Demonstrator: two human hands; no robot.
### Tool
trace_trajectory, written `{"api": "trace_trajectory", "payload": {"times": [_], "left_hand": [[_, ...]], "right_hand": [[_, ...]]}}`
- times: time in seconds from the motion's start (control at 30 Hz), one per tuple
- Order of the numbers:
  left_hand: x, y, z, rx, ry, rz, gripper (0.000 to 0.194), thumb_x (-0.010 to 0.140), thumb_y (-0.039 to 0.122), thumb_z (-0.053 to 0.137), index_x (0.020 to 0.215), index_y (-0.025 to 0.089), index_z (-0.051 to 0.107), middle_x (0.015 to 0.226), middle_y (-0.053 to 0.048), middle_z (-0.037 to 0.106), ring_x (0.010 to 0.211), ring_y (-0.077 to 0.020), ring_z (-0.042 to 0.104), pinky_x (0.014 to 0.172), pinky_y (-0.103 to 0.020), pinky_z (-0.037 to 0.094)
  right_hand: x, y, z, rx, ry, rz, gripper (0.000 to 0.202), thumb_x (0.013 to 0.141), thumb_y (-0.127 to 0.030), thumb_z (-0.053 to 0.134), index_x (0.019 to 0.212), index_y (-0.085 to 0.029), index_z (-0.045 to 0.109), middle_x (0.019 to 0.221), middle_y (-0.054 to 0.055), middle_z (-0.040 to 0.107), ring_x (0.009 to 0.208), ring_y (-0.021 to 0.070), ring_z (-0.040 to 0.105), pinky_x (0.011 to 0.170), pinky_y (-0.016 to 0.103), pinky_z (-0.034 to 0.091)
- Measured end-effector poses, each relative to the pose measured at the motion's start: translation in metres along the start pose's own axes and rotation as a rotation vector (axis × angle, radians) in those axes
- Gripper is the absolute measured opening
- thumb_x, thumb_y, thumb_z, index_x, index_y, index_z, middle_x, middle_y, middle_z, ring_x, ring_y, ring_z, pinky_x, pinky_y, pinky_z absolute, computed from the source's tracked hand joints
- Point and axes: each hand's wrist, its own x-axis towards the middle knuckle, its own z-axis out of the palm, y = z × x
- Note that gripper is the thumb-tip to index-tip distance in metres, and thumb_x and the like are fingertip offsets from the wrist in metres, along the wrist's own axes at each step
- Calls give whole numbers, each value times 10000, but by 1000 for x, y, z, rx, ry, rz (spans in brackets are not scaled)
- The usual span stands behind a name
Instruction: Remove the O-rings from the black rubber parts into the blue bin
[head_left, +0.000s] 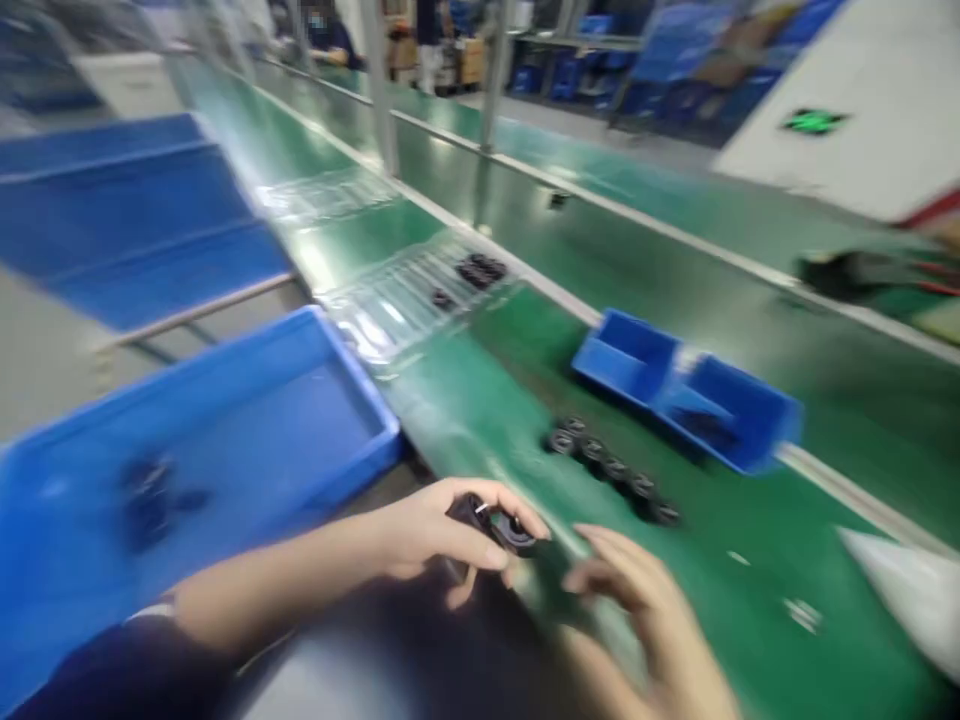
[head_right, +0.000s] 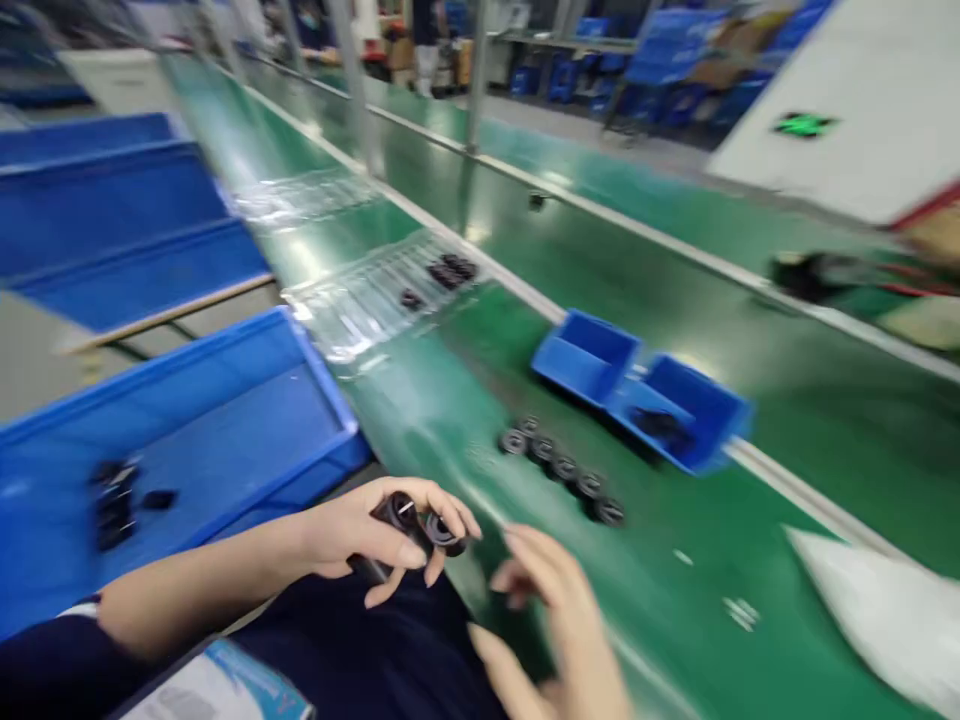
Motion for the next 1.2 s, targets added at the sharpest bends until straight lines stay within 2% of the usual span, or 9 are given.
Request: {"api": "trace_trajectory", "payload": {"times": [0.07,0.17,0.3,0.4,0.5,0.57,0.7,1.0,1.2], "left_hand": [[22,-12,16,119,-37,-71,366,764,211,712,1126,184,665,934,-77,668,493,-89,575,403,-198,488],[45,-19,29,315,-78,-109,381,774,171,678,1152,209,659,965,-47,658,451,-59,552,408,-188,478],[58,-23,36,384,-113,-194,487,786,187,660,1266,244,603,875,-16,647,433,-65,536,418,-199,477],[61,-21,29,410,-13,-191,460,818,249,660,1271,255,581,855,-14,650,448,-79,547,448,-208,468],[64,-13,14,410,116,-178,280,811,368,687,1021,189,644,861,-35,636,464,-81,516,430,-210,441],[65,-6,5,354,146,-199,294,801,448,686,862,167,624,841,-51,621,521,-101,493,411,-205,431],[68,2,-7,244,109,-254,337,846,496,608,750,176,567,778,-59,614,551,-120,427,380,-192,404],[74,1,-18,90,16,-375,423,896,568,468,790,176,585,794,-87,644,481,-124,474,348,-215,392],[74,-2,-23,69,-6,-363,458,895,586,461,801,162,609,804,-105,643,516,-142,519,349,-213,404]], "right_hand": [[-5,-8,4,37,-105,138,436,921,-350,617,1328,-241,503,1293,139,529,1125,274,573,870,370,552],[-3,-4,11,121,33,220,375,938,-304,595,1300,-261,505,1204,99,564,1026,228,598,834,345,547],[-6,9,9,181,87,263,235,907,-294,649,1134,-256,600,1043,52,602,900,194,604,752,307,525],[-7,19,7,254,200,333,233,887,-288,667,1101,-236,592,1010,50,607,842,180,612,731,303,519],[-1,30,5,369,290,434,288,889,-306,657,1138,-217,546,955,49,631,790,170,631,738,317,528],[6,35,4,469,278,487,332,880,-329,667,1155,-207,527,906,38,649,759,164,638,734,324,533],[20,39,7,721,297,545,381,849,-347,711,1149,-204,525,909,29,662,777,157,648,704,307,536],[36,28,8,1242,371,728,371,828,-361,754,1105,-144,635,833,49,691,729,140,662,723,266,542],[41,28,11,1147,351,722,315,894,-374,672,1120,-159,626,860,55,667,749,147,652,752,284,556]]}}
